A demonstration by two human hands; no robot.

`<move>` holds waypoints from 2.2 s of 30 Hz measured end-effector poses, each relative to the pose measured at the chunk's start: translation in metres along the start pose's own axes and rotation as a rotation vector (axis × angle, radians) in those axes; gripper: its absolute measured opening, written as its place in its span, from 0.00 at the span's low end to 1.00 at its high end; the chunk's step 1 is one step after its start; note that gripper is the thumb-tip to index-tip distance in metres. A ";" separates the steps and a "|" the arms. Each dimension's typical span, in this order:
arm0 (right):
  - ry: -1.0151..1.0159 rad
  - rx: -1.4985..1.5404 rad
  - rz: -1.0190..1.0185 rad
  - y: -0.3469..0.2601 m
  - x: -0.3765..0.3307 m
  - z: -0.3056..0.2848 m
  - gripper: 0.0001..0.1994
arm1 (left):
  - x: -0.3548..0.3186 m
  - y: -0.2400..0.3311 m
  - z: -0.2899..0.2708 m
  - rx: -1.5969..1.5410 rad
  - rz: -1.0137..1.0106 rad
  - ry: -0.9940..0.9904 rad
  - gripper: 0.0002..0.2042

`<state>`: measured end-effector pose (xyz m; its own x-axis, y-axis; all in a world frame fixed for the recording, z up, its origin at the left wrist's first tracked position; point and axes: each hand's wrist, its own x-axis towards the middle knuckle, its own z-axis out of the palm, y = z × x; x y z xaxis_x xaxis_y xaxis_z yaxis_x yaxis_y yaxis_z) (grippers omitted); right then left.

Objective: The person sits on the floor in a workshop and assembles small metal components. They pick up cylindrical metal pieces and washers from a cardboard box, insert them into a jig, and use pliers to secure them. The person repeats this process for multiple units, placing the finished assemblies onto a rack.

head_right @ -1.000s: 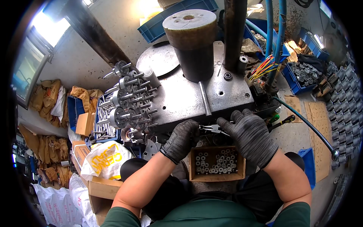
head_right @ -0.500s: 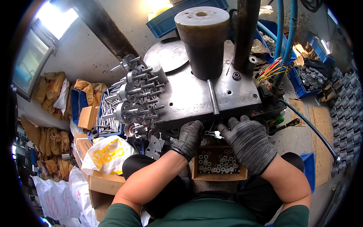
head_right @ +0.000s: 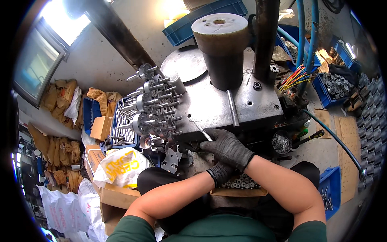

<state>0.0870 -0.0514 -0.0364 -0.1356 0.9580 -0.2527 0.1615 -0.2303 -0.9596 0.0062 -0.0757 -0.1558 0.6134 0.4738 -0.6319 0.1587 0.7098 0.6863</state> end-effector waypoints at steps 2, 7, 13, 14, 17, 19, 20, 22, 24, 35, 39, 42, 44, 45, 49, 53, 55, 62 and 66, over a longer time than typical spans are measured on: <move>-0.072 0.069 0.221 -0.027 0.005 0.008 0.24 | -0.006 0.002 -0.001 -0.035 -0.050 -0.014 0.18; -0.052 0.064 0.268 -0.013 0.023 0.012 0.22 | -0.033 0.031 0.016 -0.288 -0.114 0.027 0.20; -0.115 0.041 0.291 -0.024 0.035 0.008 0.19 | 0.007 -0.002 -0.019 0.466 0.097 -0.052 0.19; -0.122 0.040 0.249 -0.017 0.039 0.005 0.18 | 0.009 -0.003 -0.018 0.534 0.125 -0.047 0.19; -0.140 0.016 0.226 -0.011 0.042 -0.003 0.17 | 0.016 -0.008 -0.016 0.411 0.146 -0.029 0.18; -0.161 0.012 0.241 -0.013 0.042 -0.005 0.17 | 0.027 -0.018 -0.022 0.520 0.217 -0.030 0.19; -0.162 -0.011 0.244 -0.015 0.042 -0.006 0.17 | 0.030 -0.021 -0.024 0.556 0.240 -0.028 0.19; -0.164 -0.056 0.249 -0.020 0.042 -0.006 0.17 | 0.038 -0.026 -0.026 0.535 0.253 -0.015 0.19; -0.165 -0.119 0.213 -0.019 0.046 -0.002 0.17 | 0.043 -0.033 -0.029 0.484 0.287 0.001 0.18; -0.180 -0.136 0.223 -0.017 0.049 0.006 0.19 | 0.018 -0.003 -0.017 0.723 0.145 -0.020 0.17; -0.177 -0.223 0.258 -0.015 0.050 0.007 0.19 | -0.007 0.012 -0.007 0.324 0.056 0.008 0.17; -0.245 0.138 0.357 -0.017 0.042 0.013 0.18 | -0.005 0.003 -0.011 0.376 0.096 -0.036 0.16; -0.388 0.704 0.452 -0.006 0.038 0.019 0.16 | 0.008 -0.023 -0.027 0.437 0.141 -0.048 0.16; -0.396 0.785 0.481 -0.010 0.034 0.022 0.16 | 0.011 -0.034 -0.036 0.457 0.153 -0.029 0.17; -0.397 0.863 0.454 -0.018 0.020 0.015 0.21 | 0.003 -0.027 -0.038 0.716 0.307 -0.089 0.16; -0.200 0.565 0.197 -0.044 -0.018 -0.013 0.27 | -0.027 0.023 -0.026 0.644 0.397 -0.159 0.12; -0.097 0.162 -0.260 -0.032 -0.031 -0.038 0.28 | -0.034 0.048 -0.020 0.034 0.249 -0.124 0.07; 0.259 -0.602 -0.439 -0.048 -0.076 -0.075 0.33 | -0.071 0.113 -0.032 -0.344 0.302 -0.048 0.06; 0.345 -0.955 -0.666 -0.031 -0.079 -0.079 0.32 | -0.075 0.115 -0.036 -0.284 0.430 -0.022 0.05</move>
<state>0.1703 -0.1065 0.0232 -0.2227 0.8694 0.4411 0.8346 0.4039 -0.3745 -0.0500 -0.0106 -0.0421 0.5937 0.7450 -0.3041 -0.3258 0.5681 0.7557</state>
